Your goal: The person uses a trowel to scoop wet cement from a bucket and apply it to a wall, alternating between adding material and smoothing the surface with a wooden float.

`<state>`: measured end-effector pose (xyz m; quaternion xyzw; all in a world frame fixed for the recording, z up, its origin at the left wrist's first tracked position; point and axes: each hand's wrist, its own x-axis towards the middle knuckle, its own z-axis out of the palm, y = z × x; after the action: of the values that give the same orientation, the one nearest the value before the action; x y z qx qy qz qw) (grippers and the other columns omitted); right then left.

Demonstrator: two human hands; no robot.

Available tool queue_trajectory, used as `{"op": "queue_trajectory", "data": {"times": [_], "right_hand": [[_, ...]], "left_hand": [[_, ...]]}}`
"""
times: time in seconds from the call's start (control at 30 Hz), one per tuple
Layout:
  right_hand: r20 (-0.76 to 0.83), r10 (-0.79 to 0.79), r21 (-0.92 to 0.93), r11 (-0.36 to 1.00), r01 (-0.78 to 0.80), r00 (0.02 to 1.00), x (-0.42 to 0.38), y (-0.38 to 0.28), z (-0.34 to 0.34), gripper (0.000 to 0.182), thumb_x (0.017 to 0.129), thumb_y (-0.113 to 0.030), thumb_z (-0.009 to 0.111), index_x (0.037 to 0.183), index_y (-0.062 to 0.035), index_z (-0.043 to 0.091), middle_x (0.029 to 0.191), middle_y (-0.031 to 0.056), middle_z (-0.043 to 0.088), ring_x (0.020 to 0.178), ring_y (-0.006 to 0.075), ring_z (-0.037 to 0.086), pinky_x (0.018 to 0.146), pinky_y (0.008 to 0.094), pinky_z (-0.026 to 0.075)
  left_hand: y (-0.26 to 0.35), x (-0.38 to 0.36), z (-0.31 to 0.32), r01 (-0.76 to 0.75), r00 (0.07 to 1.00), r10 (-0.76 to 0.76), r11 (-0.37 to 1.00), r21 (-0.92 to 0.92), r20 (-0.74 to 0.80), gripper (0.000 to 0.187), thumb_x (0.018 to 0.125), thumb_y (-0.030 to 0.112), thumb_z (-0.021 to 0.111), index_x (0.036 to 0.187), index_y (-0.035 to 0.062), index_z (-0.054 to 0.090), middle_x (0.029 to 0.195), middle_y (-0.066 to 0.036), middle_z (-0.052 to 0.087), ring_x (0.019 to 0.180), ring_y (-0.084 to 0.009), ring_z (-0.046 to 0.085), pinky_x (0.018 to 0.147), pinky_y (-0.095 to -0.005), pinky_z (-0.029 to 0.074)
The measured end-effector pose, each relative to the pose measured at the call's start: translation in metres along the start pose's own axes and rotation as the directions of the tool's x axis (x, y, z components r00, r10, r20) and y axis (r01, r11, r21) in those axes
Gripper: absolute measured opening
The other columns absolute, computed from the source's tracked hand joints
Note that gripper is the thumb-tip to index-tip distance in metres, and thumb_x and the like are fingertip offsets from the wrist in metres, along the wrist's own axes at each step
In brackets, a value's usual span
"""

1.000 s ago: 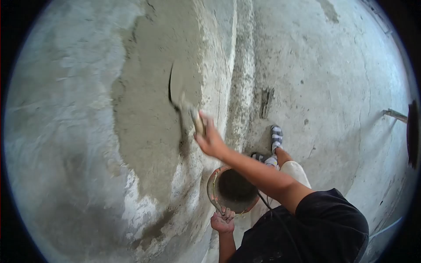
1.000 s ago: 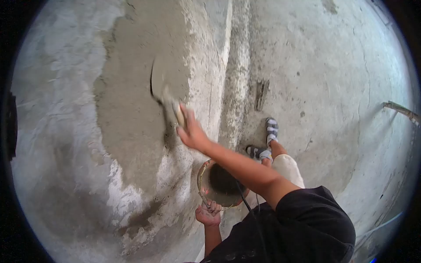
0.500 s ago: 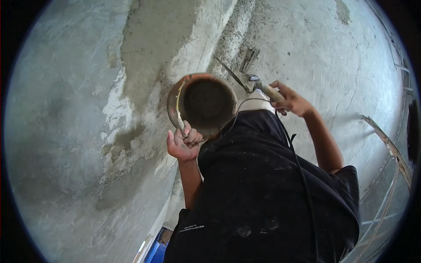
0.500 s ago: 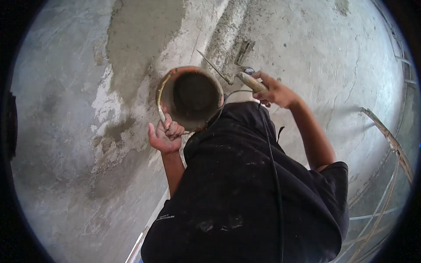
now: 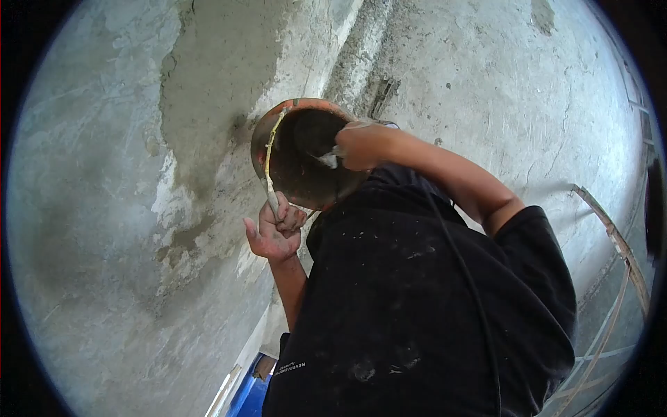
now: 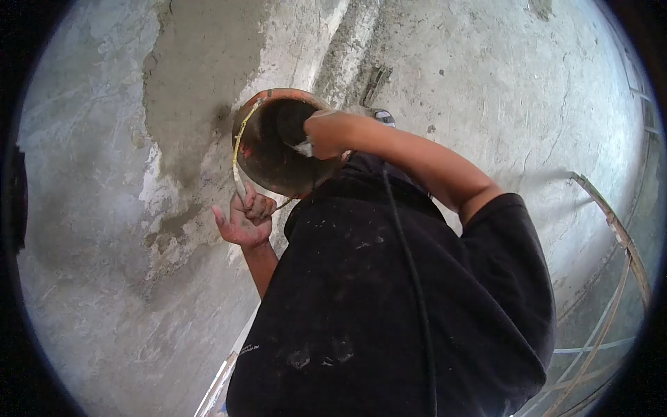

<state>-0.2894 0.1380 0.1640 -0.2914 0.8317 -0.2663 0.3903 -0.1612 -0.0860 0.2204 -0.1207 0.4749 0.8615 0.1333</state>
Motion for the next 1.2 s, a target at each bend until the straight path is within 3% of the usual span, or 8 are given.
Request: {"op": "queue_trajectory", "data": {"times": [0.17, 0.37, 0.57, 0.63, 0.73, 1.03, 1.1, 1.2], "right_hand": [[-0.019, -0.108, 0.049, 0.993, 0.109, 0.994, 0.047, 0.004, 0.014, 0.027, 0.071, -0.017, 0.054, 0.078, 0.0037, 0.069, 0.088, 0.0248, 0.066, 0.088, 0.0372, 0.066, 0.078, 0.0426, 0.052], [0.193, -0.136, 0.070, 0.990, 0.125, 0.972, 0.046, 0.006, 0.010, 0.028, 0.071, -0.019, 0.056, 0.077, 0.0054, 0.069, 0.081, 0.0246, 0.066, 0.078, 0.0355, 0.066, 0.069, 0.0409, 0.053], [0.348, -0.284, 0.491, 0.867, 0.084, 0.893, 0.053, 0.045, -0.002, 0.034, 0.079, -0.021, 0.060, 0.099, 0.0065, 0.066, 0.076, 0.0122, 0.066, 0.061, 0.0191, 0.062, 0.056, 0.0304, 0.051], [0.333, -0.426, 0.710, 0.700, 0.074, 0.841, 0.052, 0.053, -0.006, 0.037, 0.083, -0.021, 0.058, 0.111, 0.0041, 0.062, 0.082, 0.0072, 0.066, 0.060, 0.0145, 0.061, 0.052, 0.0269, 0.049], [0.220, -0.434, 0.775, 0.622, 0.113, 0.874, 0.028, 0.058, -0.026, 0.043, 0.083, -0.025, 0.060, 0.115, 0.0038, 0.060, 0.084, 0.0066, 0.066, 0.058, 0.0117, 0.059, 0.048, 0.0246, 0.048], [0.109, -0.344, 0.953, 0.302, 0.000, 0.933, -0.020, 0.102, -0.047, 0.073, 0.069, -0.039, 0.071, 0.123, 0.0058, 0.054, 0.080, 0.0047, 0.063, 0.051, 0.0078, 0.054, 0.041, 0.0189, 0.042], [0.154, -0.355, 0.938, 0.347, -0.023, 0.922, -0.018, 0.107, -0.047, 0.077, 0.068, -0.038, 0.072, 0.128, 0.0066, 0.050, 0.078, 0.0028, 0.060, 0.053, 0.0084, 0.055, 0.045, 0.0201, 0.044], [-0.010, -0.215, 0.918, 0.386, 0.095, 0.976, -0.022, 0.104, -0.045, 0.078, 0.069, -0.037, 0.070, 0.130, 0.0049, 0.049, 0.077, 0.0017, 0.056, 0.061, 0.0099, 0.055, 0.053, 0.0234, 0.046]], "left_hand": [[-0.001, 0.012, 0.022, -0.005, 0.999, 0.005, 1.000, 0.008, -0.035, 0.068, 0.079, 0.078, 0.038, 0.078, 0.0105, 0.034, 0.054, 0.007, 0.021, 0.048, -0.0082, 0.014, 0.052, -0.0267, 0.017], [0.002, 0.023, 0.035, -0.004, 0.999, 0.005, 1.000, 0.025, -0.054, 0.068, 0.078, 0.078, 0.038, 0.079, 0.0106, 0.035, 0.054, 0.008, 0.022, 0.048, -0.0077, 0.014, 0.051, -0.0259, 0.017], [0.000, 0.025, 0.030, 0.009, 0.996, -0.013, 0.999, -0.038, -0.090, 0.069, 0.078, 0.079, 0.039, 0.080, 0.0097, 0.036, 0.053, 0.008, 0.022, 0.048, -0.0077, 0.014, 0.051, -0.0256, 0.018], [0.000, 0.024, 0.029, -0.055, 0.979, 0.036, 0.994, -0.094, -0.199, 0.069, 0.078, 0.078, 0.040, 0.080, 0.0091, 0.037, 0.052, 0.008, 0.021, 0.047, -0.0077, 0.014, 0.051, -0.0254, 0.017], [0.006, 0.014, 0.012, -0.158, 0.934, 0.110, 0.980, -0.117, -0.341, 0.070, 0.078, 0.078, 0.040, 0.081, 0.0086, 0.038, 0.052, 0.008, 0.020, 0.046, -0.0080, 0.015, 0.050, -0.0253, 0.017], [0.014, 0.013, -0.005, -0.207, 0.925, 0.123, 0.957, -0.205, -0.360, 0.072, 0.078, 0.079, 0.039, 0.084, 0.0067, 0.042, 0.053, 0.007, 0.020, 0.046, -0.0091, 0.015, 0.051, -0.0263, 0.018], [0.017, 0.017, -0.006, -0.195, 0.938, 0.131, 0.965, -0.177, -0.320, 0.073, 0.077, 0.080, 0.038, 0.084, 0.0073, 0.040, 0.055, 0.006, 0.022, 0.047, -0.0095, 0.017, 0.053, -0.0262, 0.019], [0.019, 0.018, -0.015, -0.211, 0.914, 0.096, 0.942, -0.260, -0.395, 0.072, 0.079, 0.077, 0.038, 0.085, 0.0053, 0.041, 0.057, 0.006, 0.021, 0.046, -0.0096, 0.018, 0.051, -0.0262, 0.019]]}}
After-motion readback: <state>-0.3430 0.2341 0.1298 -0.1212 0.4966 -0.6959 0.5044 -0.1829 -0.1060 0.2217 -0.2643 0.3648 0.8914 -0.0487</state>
